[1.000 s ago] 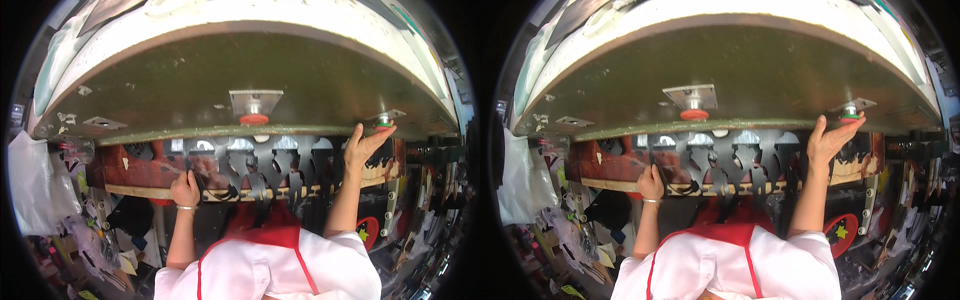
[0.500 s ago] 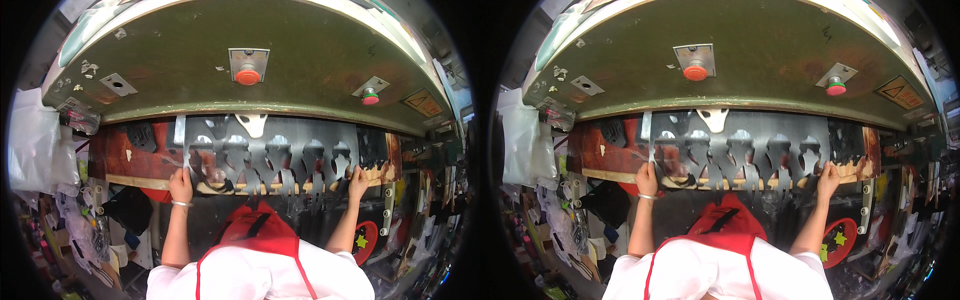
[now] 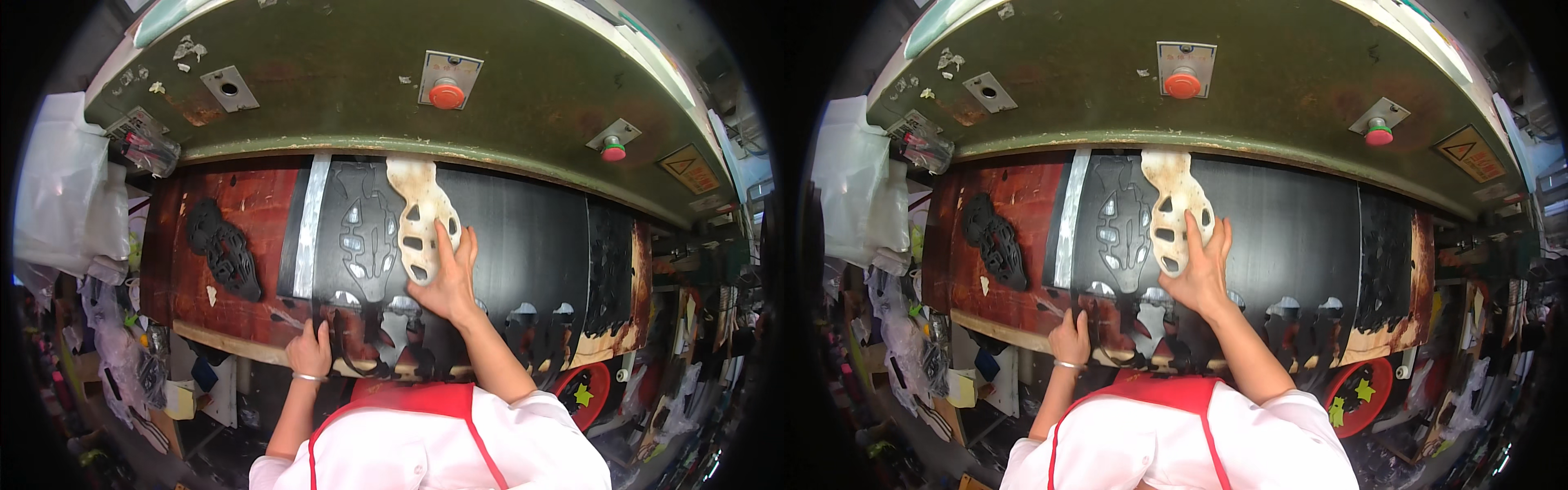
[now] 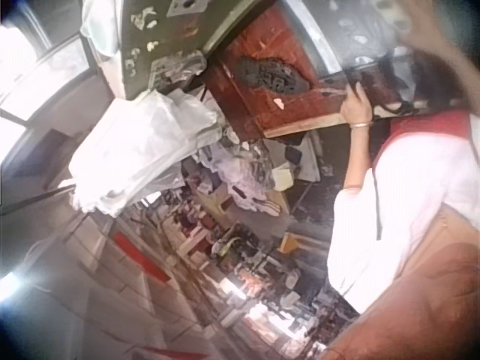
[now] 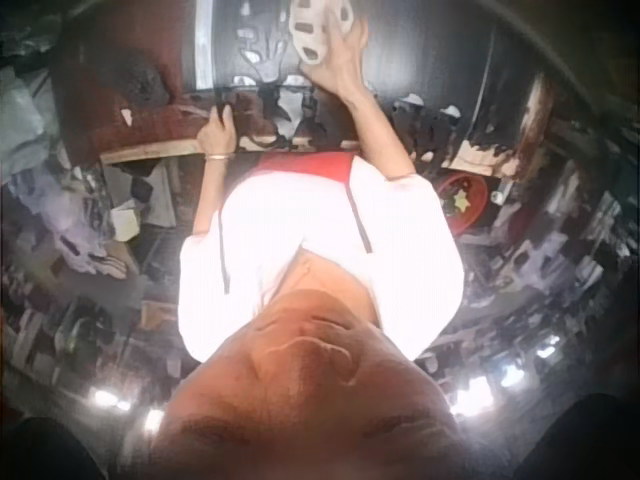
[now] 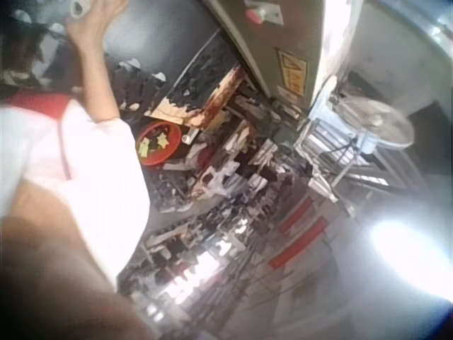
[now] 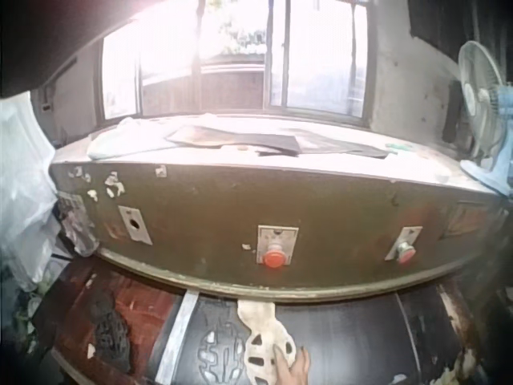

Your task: The person walks to a cutting machine, places a black rubber sheet on the roller, and uses a white shoe-shaped template to press and cut multiple identical pieces from the sheet. The person repeatedly aligns the template, presses it into the material, and removes the cut pieces by hand.

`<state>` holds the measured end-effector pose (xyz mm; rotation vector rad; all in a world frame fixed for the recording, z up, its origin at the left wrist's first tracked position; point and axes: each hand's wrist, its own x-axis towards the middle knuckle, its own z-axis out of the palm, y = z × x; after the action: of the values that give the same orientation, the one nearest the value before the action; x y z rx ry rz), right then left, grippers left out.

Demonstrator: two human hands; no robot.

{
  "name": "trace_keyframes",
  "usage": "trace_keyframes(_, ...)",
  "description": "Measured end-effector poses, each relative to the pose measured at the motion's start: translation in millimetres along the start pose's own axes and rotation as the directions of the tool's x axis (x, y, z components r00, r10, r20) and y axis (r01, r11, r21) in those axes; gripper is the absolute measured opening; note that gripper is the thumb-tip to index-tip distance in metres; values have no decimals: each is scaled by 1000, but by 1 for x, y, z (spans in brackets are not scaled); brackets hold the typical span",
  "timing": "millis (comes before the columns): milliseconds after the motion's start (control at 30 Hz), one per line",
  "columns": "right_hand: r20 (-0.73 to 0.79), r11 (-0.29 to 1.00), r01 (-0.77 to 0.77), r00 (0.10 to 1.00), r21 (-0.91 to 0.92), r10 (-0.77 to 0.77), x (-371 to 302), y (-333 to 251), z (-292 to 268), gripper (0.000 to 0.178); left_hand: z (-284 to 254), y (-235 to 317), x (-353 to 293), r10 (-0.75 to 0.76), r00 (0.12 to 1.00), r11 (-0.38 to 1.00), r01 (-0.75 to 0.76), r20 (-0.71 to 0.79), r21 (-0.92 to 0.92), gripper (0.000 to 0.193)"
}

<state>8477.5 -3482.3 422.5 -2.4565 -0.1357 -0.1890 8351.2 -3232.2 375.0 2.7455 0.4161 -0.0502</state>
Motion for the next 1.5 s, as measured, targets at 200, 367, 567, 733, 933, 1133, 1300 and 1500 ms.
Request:
trace_keyframes(200,134,716,-190,982,672,136,-30,6,-41,102,2,-22,-51,94,995,995,-96,-45,-35,36)
trace_keyframes(367,217,236,-271,949,933,230,-53,27,-80,98,6,-37,-73,137,989,990,-139,-49,-34,36)
trace_keyframes(567,-106,758,-101,970,645,219,-77,43,-99,89,9,-38,-78,134,990,989,-137,-41,-62,35)
trace_keyframes(733,-90,1000,15,996,17,-13,-67,49,-73,90,12,-40,-73,147,989,984,-148,-18,-99,33)
trace_keyframes(933,-103,999,16,995,41,-12,-55,65,-63,105,12,-31,-55,153,984,986,-158,-94,-45,35)
trace_keyframes(1133,-191,990,-27,980,137,53,9,86,-68,97,11,-7,1,145,974,958,-181,-171,-221,21)
trace_keyframes(1300,-690,992,-50,714,119,118,111,114,-133,76,15,17,62,125,968,965,-170,-216,-200,23)
trace_keyframes(1500,-770,985,-151,637,-85,31,172,127,-132,97,17,50,150,93,969,973,-137,-228,-185,28)
